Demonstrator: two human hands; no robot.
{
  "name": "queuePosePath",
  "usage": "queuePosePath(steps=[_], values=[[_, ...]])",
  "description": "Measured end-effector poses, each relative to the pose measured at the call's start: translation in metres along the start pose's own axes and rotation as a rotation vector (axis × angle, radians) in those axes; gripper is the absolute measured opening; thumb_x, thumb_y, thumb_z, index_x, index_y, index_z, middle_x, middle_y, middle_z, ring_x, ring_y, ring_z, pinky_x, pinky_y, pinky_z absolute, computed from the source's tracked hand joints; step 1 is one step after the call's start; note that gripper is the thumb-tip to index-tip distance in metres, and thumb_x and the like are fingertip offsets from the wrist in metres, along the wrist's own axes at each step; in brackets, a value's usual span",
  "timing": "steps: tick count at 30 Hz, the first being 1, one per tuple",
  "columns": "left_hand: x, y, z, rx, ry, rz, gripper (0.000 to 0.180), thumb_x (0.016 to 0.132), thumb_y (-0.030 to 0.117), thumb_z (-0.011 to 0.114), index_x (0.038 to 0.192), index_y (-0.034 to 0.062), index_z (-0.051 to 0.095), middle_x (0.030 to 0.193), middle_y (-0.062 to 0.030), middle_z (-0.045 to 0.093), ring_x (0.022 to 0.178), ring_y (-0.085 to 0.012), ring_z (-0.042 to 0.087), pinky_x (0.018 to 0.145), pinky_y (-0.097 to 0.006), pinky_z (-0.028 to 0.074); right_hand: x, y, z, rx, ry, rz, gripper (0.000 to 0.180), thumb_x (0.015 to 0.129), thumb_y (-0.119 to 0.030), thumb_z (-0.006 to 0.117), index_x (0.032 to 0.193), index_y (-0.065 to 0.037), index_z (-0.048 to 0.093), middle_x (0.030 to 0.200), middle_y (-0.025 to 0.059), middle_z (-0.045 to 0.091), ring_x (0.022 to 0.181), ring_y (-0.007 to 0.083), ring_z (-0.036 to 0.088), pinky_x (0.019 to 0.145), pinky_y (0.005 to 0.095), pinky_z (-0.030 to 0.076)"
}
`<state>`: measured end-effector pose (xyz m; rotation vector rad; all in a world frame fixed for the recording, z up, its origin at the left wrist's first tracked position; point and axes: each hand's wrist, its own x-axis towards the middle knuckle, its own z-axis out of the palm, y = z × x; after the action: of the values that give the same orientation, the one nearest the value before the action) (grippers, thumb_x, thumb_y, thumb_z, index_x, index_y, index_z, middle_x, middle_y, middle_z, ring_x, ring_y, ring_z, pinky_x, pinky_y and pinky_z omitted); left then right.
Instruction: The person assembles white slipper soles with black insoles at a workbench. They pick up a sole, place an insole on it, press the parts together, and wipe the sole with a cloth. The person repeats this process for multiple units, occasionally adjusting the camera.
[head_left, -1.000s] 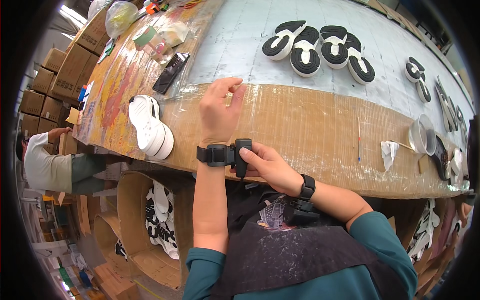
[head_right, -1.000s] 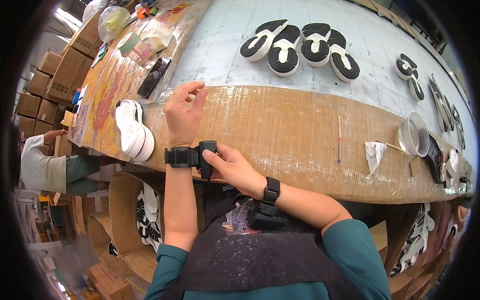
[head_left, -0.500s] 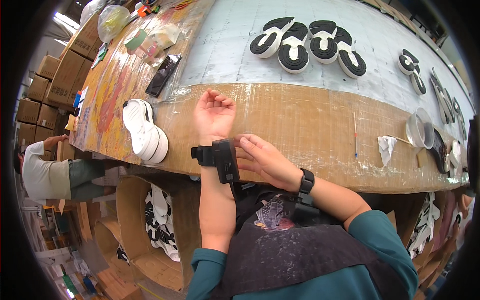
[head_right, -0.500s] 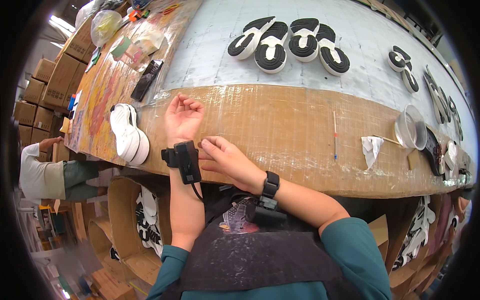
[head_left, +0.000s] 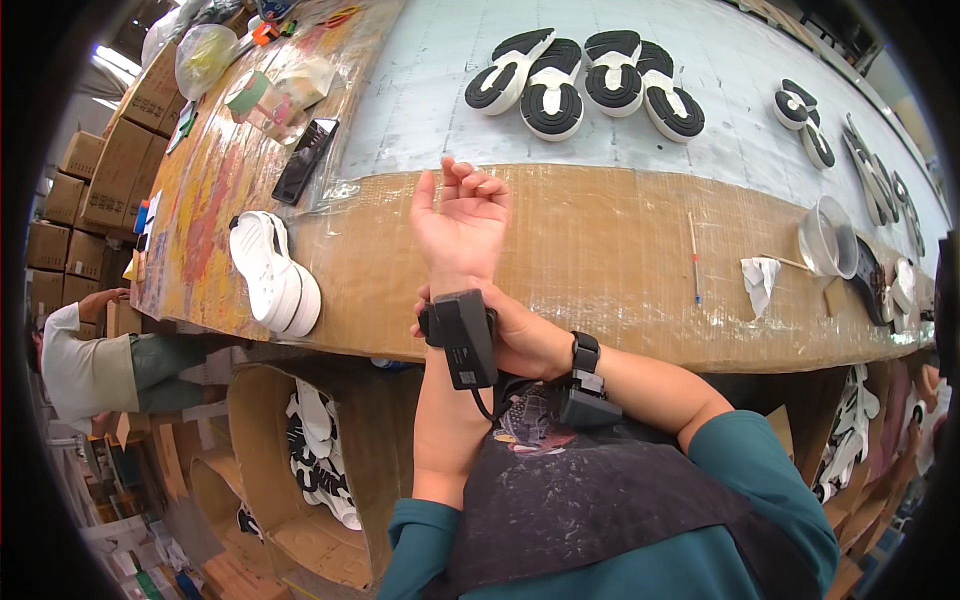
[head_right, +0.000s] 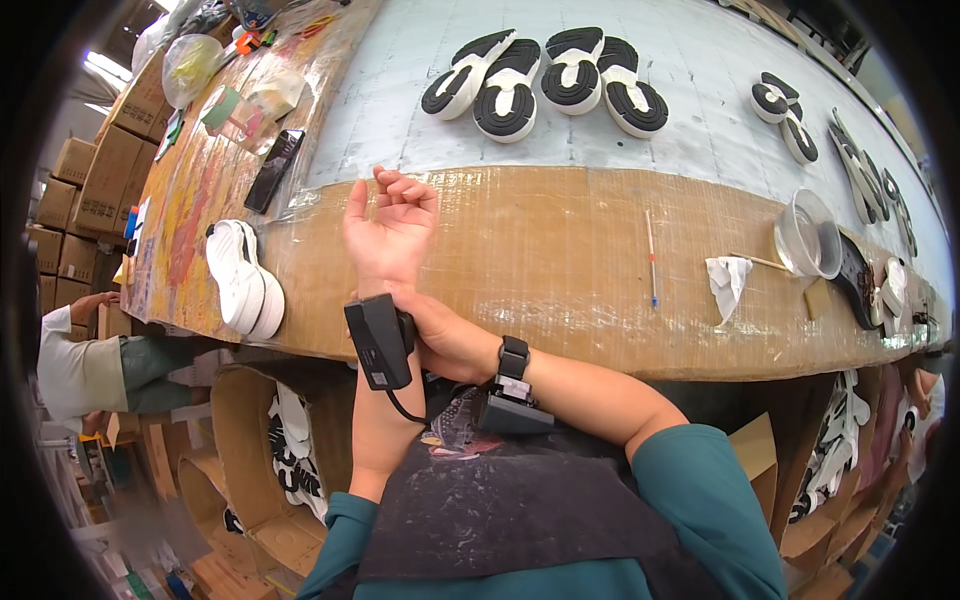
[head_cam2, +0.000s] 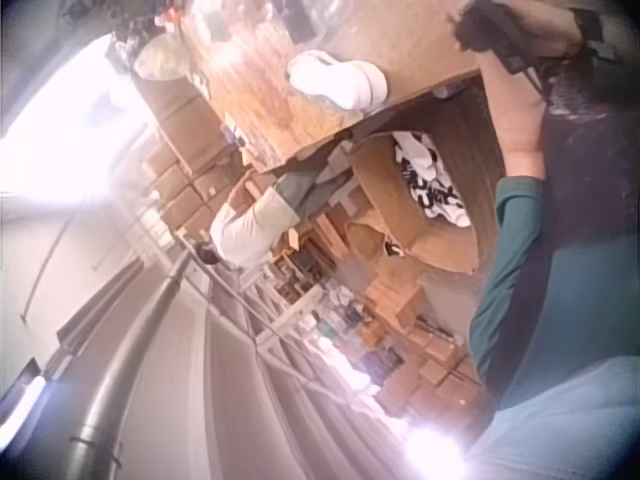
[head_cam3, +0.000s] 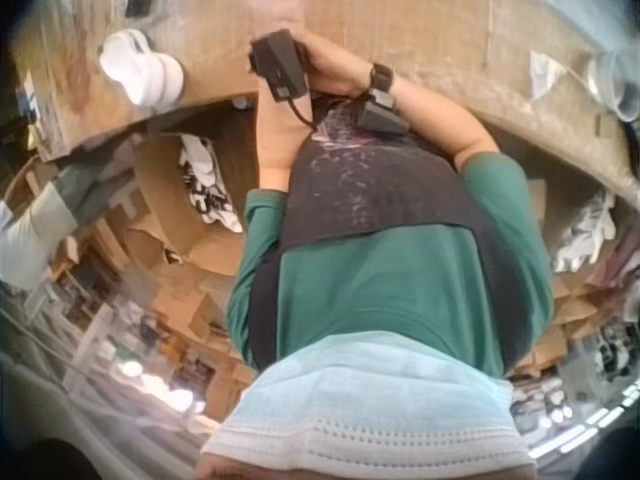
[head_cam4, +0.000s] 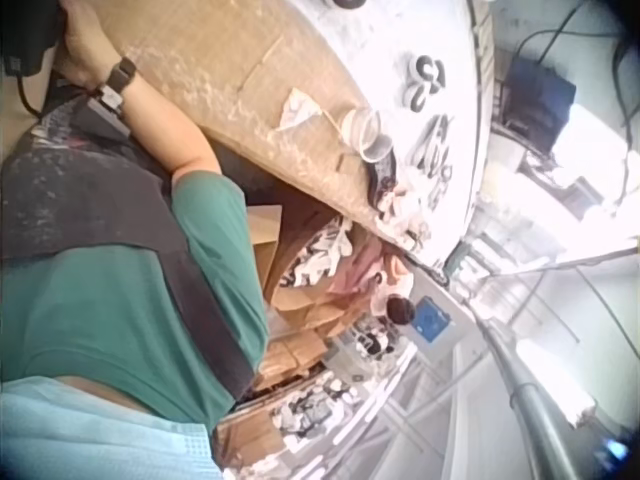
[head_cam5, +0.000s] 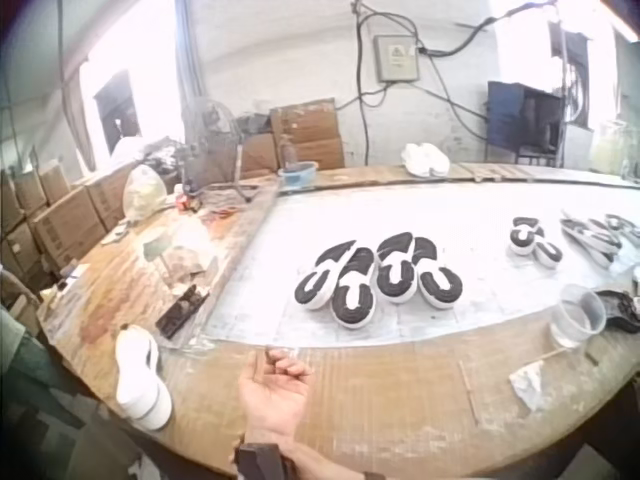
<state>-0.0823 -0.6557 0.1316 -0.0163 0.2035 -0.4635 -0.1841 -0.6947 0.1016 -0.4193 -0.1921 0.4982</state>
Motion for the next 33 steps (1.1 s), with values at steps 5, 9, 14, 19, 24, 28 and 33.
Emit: queuePosePath(steps=[5,9,14,19,24,28,33], values=[[0.004,-0.003,-0.005,0.289,0.054,0.233,0.014,0.084,0.019,0.049,0.085,0.0049,0.053,0.074,-0.0044,0.052,0.062,-0.0142,0.044,0.059,-0.028,0.038,-0.004,0.001,-0.007,0.002,0.095,0.060,0.057,0.085,-0.049,0.044,0.117,-0.002,0.041,0.108,0.0066,0.051,0.103,0.0189,0.049,0.093,0.0329,0.036],[0.007,-0.007,-0.011,0.420,0.125,0.309,0.012,0.085,0.017,0.048,0.085,0.0066,0.053,0.073,-0.0030,0.052,0.061,-0.0124,0.045,0.057,-0.026,0.039,-0.005,0.004,-0.014,0.078,0.100,0.053,0.059,0.084,-0.051,0.043,0.116,-0.002,0.043,0.109,0.0069,0.052,0.103,0.0194,0.049,0.093,0.0335,0.036],[0.012,-0.003,-0.024,0.437,0.239,0.304,0.011,0.084,0.016,0.048,0.083,0.0064,0.053,0.071,-0.0019,0.051,0.061,-0.0139,0.045,0.058,-0.029,0.037,-0.009,-0.001,-0.011,0.115,0.090,0.048,0.054,0.087,-0.048,0.041,0.114,-0.002,0.045,0.109,0.0075,0.052,0.104,0.0196,0.049,0.093,0.0335,0.036],[0.015,0.001,-0.031,0.382,0.395,0.252,0.010,0.084,0.016,0.047,0.082,0.0074,0.053,0.071,-0.0008,0.051,0.060,-0.0131,0.045,0.056,-0.027,0.035,-0.009,-0.003,-0.010,0.156,0.098,0.052,0.049,0.088,-0.044,0.039,0.113,-0.002,0.047,0.109,0.0069,0.053,0.103,0.0186,0.050,0.093,0.0326,0.037],[0.019,0.009,-0.034,0.382,0.396,0.246,0.010,0.084,0.015,0.046,0.081,0.0080,0.052,0.070,-0.0004,0.051,0.059,-0.0126,0.045,0.056,-0.027,0.035,-0.010,-0.001,-0.018,0.191,0.174,0.064,0.045,0.088,-0.043,0.041,0.111,-0.006,0.050,0.106,0.0034,0.055,0.095,0.0116,0.052,0.084,0.0304,0.042],[0.020,0.013,-0.038,0.320,0.399,0.189,0.010,0.084,0.014,0.046,0.079,0.0075,0.052,0.069,-0.0009,0.052,0.059,-0.0128,0.045,0.056,-0.028,0.035,-0.010,-0.008,-0.013,0.156,0.270,0.129,0.041,0.089,-0.041,0.040,0.110,-0.007,0.050,0.102,0.0013,0.055,0.090,0.0111,0.053,0.080,0.0299,0.042],[0.018,0.024,-0.038,0.232,0.306,0.150,0.009,0.083,0.013,0.047,0.080,0.0068,0.052,0.069,-0.0011,0.052,0.058,-0.0129,0.044,0.056,-0.028,0.033,-0.007,-0.029,-0.025,0.074,0.493,0.057,0.033,0.089,-0.036,0.040,0.100,-0.008,0.052,0.092,-0.0001,0.054,0.084,0.0144,0.052,0.077,0.0313,0.042]])
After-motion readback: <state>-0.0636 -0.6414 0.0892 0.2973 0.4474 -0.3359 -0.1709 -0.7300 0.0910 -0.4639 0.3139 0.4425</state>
